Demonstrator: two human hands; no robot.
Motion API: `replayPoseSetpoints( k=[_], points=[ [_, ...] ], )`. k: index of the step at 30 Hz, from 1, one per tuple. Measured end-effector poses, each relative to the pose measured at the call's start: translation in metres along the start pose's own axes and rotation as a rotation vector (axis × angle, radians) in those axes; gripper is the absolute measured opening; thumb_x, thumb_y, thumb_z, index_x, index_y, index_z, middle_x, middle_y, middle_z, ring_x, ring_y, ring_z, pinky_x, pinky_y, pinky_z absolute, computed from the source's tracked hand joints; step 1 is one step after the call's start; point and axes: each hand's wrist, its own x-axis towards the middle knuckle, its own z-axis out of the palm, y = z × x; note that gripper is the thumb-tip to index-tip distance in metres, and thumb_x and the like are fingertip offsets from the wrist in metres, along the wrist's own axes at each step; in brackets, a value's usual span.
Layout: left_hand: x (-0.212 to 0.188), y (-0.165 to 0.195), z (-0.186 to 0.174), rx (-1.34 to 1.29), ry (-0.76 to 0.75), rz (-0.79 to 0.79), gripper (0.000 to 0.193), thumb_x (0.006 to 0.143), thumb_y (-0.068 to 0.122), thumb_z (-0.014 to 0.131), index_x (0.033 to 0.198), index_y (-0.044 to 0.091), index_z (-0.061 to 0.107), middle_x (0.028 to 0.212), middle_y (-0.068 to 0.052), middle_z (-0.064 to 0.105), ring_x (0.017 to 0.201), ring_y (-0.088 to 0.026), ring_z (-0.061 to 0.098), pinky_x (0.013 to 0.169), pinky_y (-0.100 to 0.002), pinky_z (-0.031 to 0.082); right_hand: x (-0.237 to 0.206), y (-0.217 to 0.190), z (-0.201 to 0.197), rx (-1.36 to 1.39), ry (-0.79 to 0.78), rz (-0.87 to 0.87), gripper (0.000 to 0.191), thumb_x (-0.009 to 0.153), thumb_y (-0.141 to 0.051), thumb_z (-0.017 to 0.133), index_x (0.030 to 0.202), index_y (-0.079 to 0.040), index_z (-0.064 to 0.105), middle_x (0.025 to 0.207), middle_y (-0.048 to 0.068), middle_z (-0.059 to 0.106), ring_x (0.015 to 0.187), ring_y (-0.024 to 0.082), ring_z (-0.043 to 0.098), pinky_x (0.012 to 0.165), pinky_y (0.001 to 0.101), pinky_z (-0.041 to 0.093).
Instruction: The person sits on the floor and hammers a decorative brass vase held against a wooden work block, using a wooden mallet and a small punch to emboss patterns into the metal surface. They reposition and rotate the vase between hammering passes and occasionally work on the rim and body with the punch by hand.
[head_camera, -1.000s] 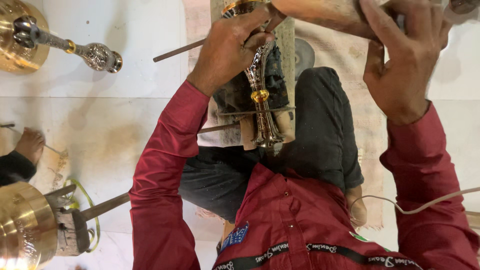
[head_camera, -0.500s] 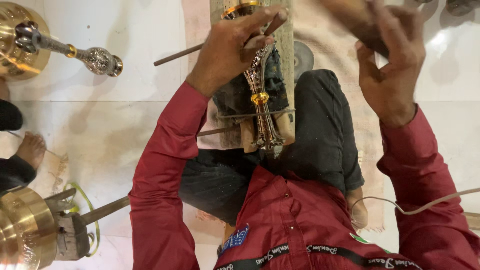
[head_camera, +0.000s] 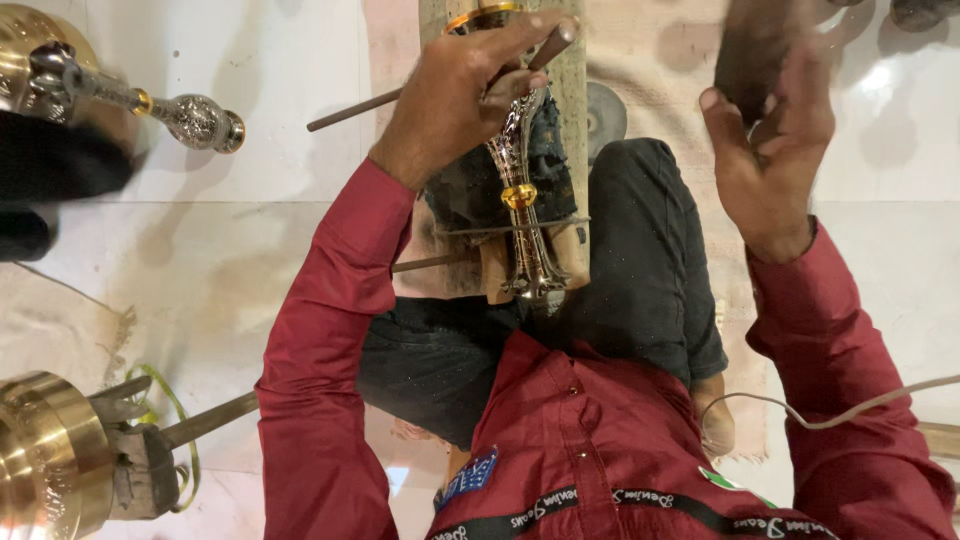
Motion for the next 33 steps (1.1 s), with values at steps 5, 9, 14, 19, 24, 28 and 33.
replayPoseSetpoints(
  k=[5,9,14,19,24,28,33],
  points=[
    [0.001,0.005,-0.007,-0.004,-0.053,-0.036,0.045,0.101,0.017,0.079,0.143,0.015,0.063,0.102,-0.013,0.076,0.089,-0.029,0.076,0.081,-0.044,0.061,-0.008,0.006,0.006,-0.336,-0.019,-0.092,0.076,0.088,0.019,0.069,0.157,-0.008,0.052,0.125,0.015,0.059,0.112,0.034,0.06,0.099,0.0434,0.052],
    [0.0,0.001,-0.005,0.025,-0.009,0.045,0.046,0.102,0.018,0.078,0.144,0.015,0.06,0.12,-0.015,0.075,0.097,-0.029,0.076,0.087,-0.042,0.061,-0.017,0.007,0.015,0.231,0.039,0.085,0.075,0.101,0.016,0.06,0.163,-0.021,0.042,0.14,0.016,0.061,0.126,0.029,0.059,0.1,0.0384,0.048],
    [-0.007,-0.009,0.005,-0.063,0.122,0.206,0.048,0.105,0.015,0.073,0.148,0.021,0.054,0.126,-0.015,0.071,0.093,-0.022,0.076,0.079,-0.034,0.065,-0.029,0.01,0.014,-0.204,-0.107,0.128,0.073,0.096,0.014,0.06,0.162,-0.014,0.051,0.123,0.017,0.059,0.115,0.03,0.057,0.104,0.0428,0.048],
    [-0.026,-0.015,-0.008,-0.312,0.085,-0.142,0.052,0.109,0.01,0.077,0.152,0.022,0.051,0.099,-0.003,0.076,0.08,-0.014,0.076,0.071,-0.025,0.066,-0.047,0.001,0.029,-0.131,-0.245,0.218,0.07,0.091,0.004,0.07,0.156,-0.014,0.053,0.126,0.017,0.058,0.108,0.032,0.061,0.091,0.0414,0.055],
    [-0.031,0.0,-0.008,-0.322,0.024,-0.098,0.053,0.107,0.009,0.076,0.152,0.026,0.052,0.106,-0.004,0.077,0.088,-0.014,0.079,0.078,-0.025,0.069,-0.066,-0.013,0.045,0.046,-0.186,0.33,0.071,0.094,0.007,0.073,0.158,-0.013,0.052,0.125,0.019,0.057,0.106,0.03,0.064,0.089,0.039,0.056],
    [-0.027,0.009,-0.004,-0.285,-0.007,-0.016,0.056,0.105,0.011,0.075,0.153,0.027,0.051,0.114,-0.006,0.076,0.096,-0.016,0.079,0.087,-0.03,0.067,-0.067,-0.015,0.048,0.09,-0.143,0.333,0.07,0.093,0.008,0.071,0.157,-0.013,0.053,0.127,0.019,0.057,0.11,0.03,0.065,0.091,0.0389,0.058],
    [-0.033,0.009,0.006,-0.209,0.011,-0.043,0.057,0.103,0.012,0.077,0.151,0.026,0.051,0.126,-0.009,0.074,0.096,-0.016,0.079,0.084,-0.028,0.069,-0.062,-0.015,0.041,-0.104,-0.214,0.267,0.07,0.091,0.006,0.075,0.156,-0.013,0.057,0.126,0.02,0.059,0.112,0.034,0.062,0.095,0.0428,0.056]
  ],
)
